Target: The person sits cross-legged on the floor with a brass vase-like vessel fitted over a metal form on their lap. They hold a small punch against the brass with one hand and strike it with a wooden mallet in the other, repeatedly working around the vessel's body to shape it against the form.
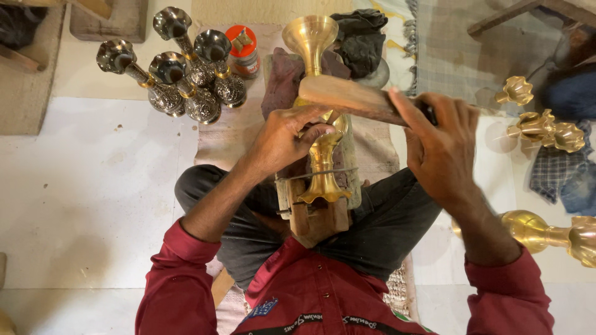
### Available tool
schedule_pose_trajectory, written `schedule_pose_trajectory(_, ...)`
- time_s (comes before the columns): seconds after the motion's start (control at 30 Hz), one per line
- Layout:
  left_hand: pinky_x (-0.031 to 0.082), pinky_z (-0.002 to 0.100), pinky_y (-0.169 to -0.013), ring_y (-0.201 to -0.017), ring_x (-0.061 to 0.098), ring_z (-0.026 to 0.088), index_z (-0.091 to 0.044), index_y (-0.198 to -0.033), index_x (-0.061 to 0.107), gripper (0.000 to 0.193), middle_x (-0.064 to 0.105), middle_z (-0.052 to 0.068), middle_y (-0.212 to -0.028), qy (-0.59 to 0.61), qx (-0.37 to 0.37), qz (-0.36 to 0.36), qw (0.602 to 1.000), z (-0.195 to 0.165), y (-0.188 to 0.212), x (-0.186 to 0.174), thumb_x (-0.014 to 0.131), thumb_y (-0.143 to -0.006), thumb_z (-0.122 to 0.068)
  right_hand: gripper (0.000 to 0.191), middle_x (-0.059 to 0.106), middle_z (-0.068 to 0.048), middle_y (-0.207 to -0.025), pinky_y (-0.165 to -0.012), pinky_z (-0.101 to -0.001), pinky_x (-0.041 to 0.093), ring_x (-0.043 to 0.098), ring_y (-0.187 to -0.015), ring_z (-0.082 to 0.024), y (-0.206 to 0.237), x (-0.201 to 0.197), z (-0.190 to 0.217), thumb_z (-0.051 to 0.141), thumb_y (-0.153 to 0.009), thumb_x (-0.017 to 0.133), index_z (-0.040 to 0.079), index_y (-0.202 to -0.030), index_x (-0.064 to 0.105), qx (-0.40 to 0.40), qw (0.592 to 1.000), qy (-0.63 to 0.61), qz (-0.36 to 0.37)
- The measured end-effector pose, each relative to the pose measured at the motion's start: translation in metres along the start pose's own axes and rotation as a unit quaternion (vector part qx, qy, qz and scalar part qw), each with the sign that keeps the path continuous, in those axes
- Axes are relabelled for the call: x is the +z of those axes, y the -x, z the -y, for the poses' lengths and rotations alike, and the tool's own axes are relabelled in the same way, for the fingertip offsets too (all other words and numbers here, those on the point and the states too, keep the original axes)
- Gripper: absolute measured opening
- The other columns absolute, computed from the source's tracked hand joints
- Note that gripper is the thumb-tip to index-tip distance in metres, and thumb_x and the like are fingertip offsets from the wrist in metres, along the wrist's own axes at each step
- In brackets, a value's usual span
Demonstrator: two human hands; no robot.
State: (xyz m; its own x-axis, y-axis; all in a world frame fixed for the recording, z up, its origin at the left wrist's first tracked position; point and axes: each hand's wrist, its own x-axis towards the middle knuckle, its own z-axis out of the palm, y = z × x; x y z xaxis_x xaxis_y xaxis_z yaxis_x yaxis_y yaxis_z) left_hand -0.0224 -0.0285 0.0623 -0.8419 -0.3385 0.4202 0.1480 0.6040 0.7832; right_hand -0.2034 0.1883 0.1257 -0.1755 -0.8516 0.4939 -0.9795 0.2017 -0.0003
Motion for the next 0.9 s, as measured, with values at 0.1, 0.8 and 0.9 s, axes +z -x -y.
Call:
schedule_pose_trajectory(0.1, 0.063, 0.036, -0.089, -0.110, 0.076, 0.027, -0.008, -0.139, 0.061, 0.046, 0.071, 0.013, -0.130, 0.045, 0.010, 0.012, 0.999, -0.004, -0.001, -0.003, 0.074, -0.095, -0.010, 0.063, 0.056, -0.014, -0.131, -0.096, -0.0391, 0.052, 0.060, -0.116, -0.027, 0.006, 0.004, 0.000, 0.004, -0.102, 0.069, 0.008, -0.159, 0.044, 0.112, 0.951, -0.287, -0.018)
schedule_pose_trajectory(0.8, 0.064, 0.035, -0.082, -0.100, 0.078, 0.025, -0.012, -0.139, 0.061, 0.048, 0.072, 0.014, -0.127, 0.002, 0.051, 0.051, 0.997, 0.005, -0.008, -0.007, 0.077, -0.094, -0.010, 0.063, 0.058, -0.012, -0.128, -0.091, -0.0370, 0.053, 0.060, -0.114, -0.021, 0.012, 0.011, 0.004, 0.001, -0.105, 0.070, 0.003, -0.161, 0.043, 0.101, 0.956, -0.270, -0.060)
schedule_pose_trajectory(0.9, 0.064, 0.034, -0.079, -0.097, 0.078, 0.023, -0.013, -0.140, 0.061, 0.047, 0.074, 0.013, -0.125, 0.007, 0.044, 0.064, 0.997, 0.006, -0.010, -0.007, 0.077, -0.095, -0.011, 0.058, 0.057, -0.012, -0.118, -0.081, -0.0349, 0.052, 0.060, -0.099, -0.020, 0.016, 0.015, 0.003, 0.001, -0.102, 0.071, 0.005, -0.156, 0.048, 0.169, 0.939, -0.299, -0.037)
